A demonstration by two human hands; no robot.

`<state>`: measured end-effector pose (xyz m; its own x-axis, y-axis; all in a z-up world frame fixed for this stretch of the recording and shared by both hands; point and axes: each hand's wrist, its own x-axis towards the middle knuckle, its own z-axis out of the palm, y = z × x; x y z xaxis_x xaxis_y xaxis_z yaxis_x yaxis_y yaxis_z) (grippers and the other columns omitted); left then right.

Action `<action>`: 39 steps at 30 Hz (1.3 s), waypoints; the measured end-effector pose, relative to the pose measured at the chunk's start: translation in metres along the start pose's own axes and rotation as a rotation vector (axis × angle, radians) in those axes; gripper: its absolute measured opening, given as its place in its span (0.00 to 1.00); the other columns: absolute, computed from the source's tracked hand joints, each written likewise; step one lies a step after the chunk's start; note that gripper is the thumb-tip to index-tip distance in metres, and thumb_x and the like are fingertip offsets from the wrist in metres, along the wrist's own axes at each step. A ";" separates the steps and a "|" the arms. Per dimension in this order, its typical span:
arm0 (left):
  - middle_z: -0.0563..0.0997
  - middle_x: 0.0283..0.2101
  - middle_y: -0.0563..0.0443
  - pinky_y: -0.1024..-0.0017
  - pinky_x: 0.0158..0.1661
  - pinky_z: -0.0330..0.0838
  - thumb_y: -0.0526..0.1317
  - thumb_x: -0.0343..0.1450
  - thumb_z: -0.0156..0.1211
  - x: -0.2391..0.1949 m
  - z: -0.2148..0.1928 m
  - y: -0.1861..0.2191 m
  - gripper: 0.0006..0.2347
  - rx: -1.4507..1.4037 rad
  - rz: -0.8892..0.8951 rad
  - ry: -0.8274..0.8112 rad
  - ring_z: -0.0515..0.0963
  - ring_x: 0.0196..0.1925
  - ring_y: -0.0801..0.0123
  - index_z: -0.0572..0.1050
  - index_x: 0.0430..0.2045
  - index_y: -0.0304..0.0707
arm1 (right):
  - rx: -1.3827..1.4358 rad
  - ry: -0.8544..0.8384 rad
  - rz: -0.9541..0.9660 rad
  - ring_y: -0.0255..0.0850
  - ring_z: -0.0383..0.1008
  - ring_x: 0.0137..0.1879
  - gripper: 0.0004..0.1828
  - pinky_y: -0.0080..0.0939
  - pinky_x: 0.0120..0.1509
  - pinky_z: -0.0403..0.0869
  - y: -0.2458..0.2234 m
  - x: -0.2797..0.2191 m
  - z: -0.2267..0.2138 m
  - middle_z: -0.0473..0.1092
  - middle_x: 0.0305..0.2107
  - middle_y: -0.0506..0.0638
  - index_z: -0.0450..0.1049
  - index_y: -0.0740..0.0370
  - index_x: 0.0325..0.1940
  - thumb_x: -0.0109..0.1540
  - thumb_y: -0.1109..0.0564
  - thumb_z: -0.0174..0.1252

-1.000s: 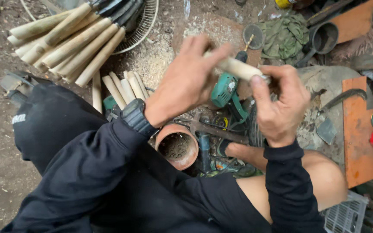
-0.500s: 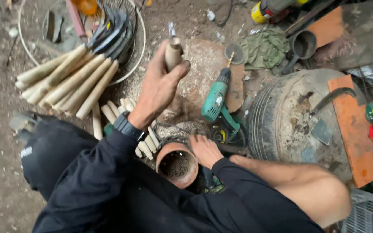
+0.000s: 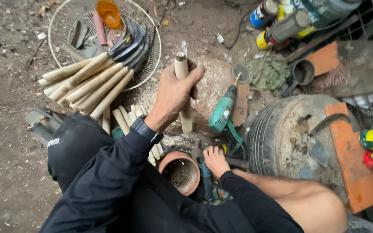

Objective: The person drills holes into wooden handles, then inserts and secures metal sickle blades into the handles using a hammer. The person repeats this process for multiple handles and blades.

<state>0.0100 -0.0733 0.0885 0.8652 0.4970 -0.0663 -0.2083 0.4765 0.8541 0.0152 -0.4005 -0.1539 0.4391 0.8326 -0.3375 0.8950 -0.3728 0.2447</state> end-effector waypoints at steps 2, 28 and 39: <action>0.75 0.24 0.58 0.78 0.20 0.70 0.39 0.70 0.67 -0.001 0.000 0.002 0.09 0.001 -0.010 -0.004 0.73 0.19 0.79 0.73 0.31 0.33 | 0.021 -0.062 0.011 0.54 0.71 0.49 0.20 0.53 0.49 0.72 0.003 0.006 -0.003 0.69 0.41 0.59 0.67 0.64 0.51 0.56 0.57 0.59; 0.74 0.22 0.49 0.70 0.28 0.69 0.45 0.75 0.63 0.033 0.020 -0.060 0.14 0.620 0.232 -0.229 0.70 0.25 0.72 0.74 0.24 0.34 | 0.743 0.721 0.184 0.44 0.80 0.39 0.18 0.42 0.39 0.75 0.089 -0.005 -0.382 0.75 0.32 0.57 0.66 0.66 0.53 0.64 0.60 0.64; 0.81 0.27 0.46 0.67 0.33 0.73 0.42 0.74 0.62 0.040 0.021 -0.112 0.08 0.668 0.301 -0.319 0.78 0.26 0.67 0.76 0.31 0.36 | 0.389 0.729 0.293 0.66 0.76 0.37 0.24 0.58 0.40 0.75 0.093 0.016 -0.350 0.72 0.38 0.71 0.64 0.69 0.55 0.60 0.58 0.64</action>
<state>0.0773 -0.1226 0.0013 0.9251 0.2556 0.2808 -0.2238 -0.2305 0.9470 0.0785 -0.2787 0.1819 0.6153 0.6861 0.3883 0.7754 -0.6154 -0.1414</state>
